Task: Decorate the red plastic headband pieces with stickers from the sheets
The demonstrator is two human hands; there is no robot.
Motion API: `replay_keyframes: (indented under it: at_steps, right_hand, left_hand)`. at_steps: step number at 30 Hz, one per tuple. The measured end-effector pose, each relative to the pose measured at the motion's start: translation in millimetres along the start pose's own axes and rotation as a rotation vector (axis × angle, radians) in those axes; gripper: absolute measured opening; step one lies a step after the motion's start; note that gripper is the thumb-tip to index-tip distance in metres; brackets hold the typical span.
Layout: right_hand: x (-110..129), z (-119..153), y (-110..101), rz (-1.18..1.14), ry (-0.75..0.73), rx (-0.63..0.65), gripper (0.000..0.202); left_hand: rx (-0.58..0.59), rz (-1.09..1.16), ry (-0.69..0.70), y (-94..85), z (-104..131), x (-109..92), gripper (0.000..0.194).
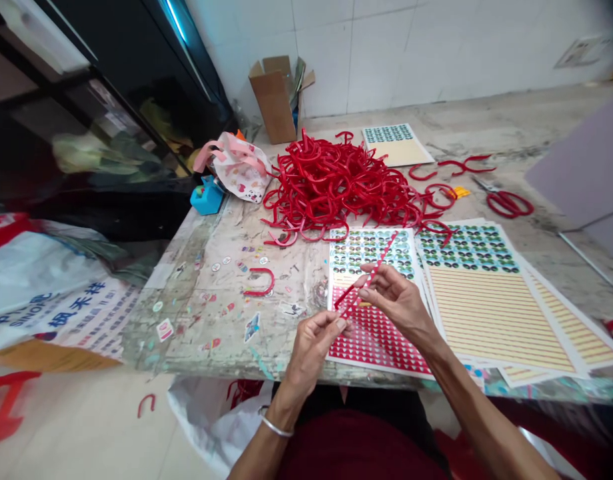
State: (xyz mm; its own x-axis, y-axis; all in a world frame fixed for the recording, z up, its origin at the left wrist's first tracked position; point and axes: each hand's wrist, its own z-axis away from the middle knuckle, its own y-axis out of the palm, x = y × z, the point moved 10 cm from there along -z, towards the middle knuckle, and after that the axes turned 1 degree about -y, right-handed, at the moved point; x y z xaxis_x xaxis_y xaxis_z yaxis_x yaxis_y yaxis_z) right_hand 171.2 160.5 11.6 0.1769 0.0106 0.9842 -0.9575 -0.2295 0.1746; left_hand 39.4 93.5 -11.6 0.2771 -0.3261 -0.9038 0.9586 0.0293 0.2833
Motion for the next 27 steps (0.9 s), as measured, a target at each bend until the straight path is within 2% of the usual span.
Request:
replay_keyframes:
  at_steps: [6, 9, 11, 15, 20, 27]
  right_hand:
    - [3, 24, 16, 0.171, -0.050, 0.019, 0.043]
    - [11, 32, 16, 0.268, -0.101, 0.003, 0.044]
    - [10, 33, 13, 0.280, -0.080, -0.003, 0.049]
    - [-3, 32, 10, 0.150, 0.061, 0.010, 0.056]
    - [-7, 25, 12, -0.012, 0.127, 0.052, 0.053]
    - [-15, 25, 10, -0.037, 0.238, 0.108, 0.043]
  left_hand:
    - [0.124, -0.169, 0.037, 21.3, -1, -20, 0.017]
    - [0.093, -0.184, 0.048, 25.9, 1, -22, 0.010]
    - [0.066, -0.171, 0.067, 25.9, 4, -21, 0.008]
    - [0.074, -0.134, 0.056, 24.9, 10, -12, 0.010]
    - [0.062, -0.119, 0.078, 16.7, 10, -9, 0.011]
    - [0.133, -0.138, 0.054, 16.7, 11, -4, 0.009]
